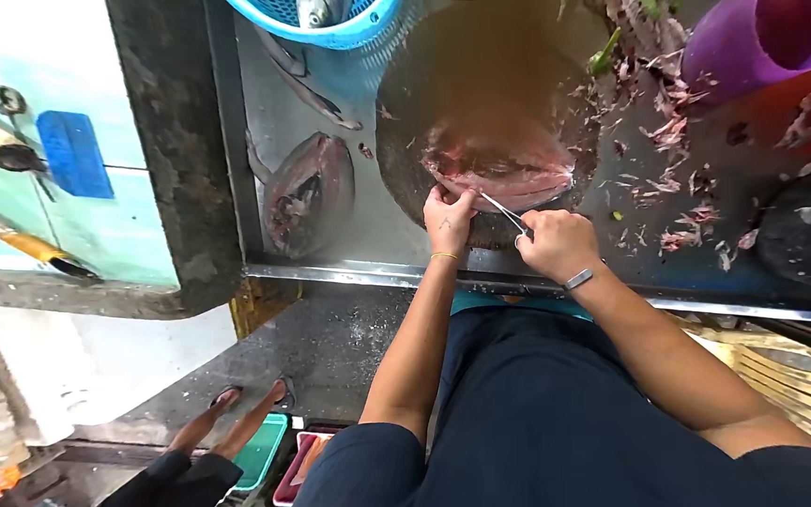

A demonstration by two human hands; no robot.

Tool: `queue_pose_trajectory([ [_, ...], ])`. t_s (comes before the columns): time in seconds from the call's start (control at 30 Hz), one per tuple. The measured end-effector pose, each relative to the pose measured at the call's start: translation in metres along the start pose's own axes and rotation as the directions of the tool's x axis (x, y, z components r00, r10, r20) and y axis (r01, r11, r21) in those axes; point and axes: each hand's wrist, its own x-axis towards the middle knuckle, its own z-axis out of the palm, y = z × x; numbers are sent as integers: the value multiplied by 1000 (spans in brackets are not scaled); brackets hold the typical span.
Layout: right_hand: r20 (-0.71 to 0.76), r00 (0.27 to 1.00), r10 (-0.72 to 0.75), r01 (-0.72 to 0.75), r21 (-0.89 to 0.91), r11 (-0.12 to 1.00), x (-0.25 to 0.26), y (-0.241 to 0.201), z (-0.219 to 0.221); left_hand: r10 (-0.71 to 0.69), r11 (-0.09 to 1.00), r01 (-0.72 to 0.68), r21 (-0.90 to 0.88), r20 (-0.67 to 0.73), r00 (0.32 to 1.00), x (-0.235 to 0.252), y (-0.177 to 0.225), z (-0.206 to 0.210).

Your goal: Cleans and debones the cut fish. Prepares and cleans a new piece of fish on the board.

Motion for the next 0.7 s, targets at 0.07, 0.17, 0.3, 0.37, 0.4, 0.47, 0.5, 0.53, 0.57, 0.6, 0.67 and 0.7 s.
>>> queue_pose_trajectory([
  [0.07,-56,998,-21,22,25,999,-5,8,-2,-10,1000,10,5,1,1000,2,0,-1],
  [0.17,-170,985,23,-3,115,993,-25,31,-22,-9,1000,9,-14,5,1000,2,-1,0],
  [0.3,-403,908,115,-71,121,990,-22,100,-10,31,953,-36,301,21,999,4,9,-8],
  [0.37,-240,920,309,-283,137,949,-21,139,8,94,810,-69,582,-14,995,8,22,-18],
  [0.4,-195,912,361,-331,173,928,-28,151,15,170,727,-106,678,-28,985,10,31,-24],
  [0.47,-191,908,372,-316,270,909,-33,160,18,356,582,-232,779,12,934,29,55,-28],
  [0.5,-150,916,372,-311,318,895,-37,155,17,399,521,-305,797,89,913,39,64,-29],
  [0.53,-89,924,372,-321,352,879,-40,147,15,397,459,-365,810,180,900,47,70,-26],
  [0.57,-37,927,374,-337,358,871,-34,139,12,360,397,-403,825,263,895,58,78,-18],
  [0.6,-21,930,368,-339,344,876,-25,131,8,302,341,-426,838,331,894,68,87,-7],
  [0.67,-108,933,344,-303,284,910,-16,115,4,210,244,-447,861,403,891,80,91,7],
  [0.7,-212,924,318,-262,255,931,-13,104,0,189,210,-458,864,424,886,85,93,10],
])
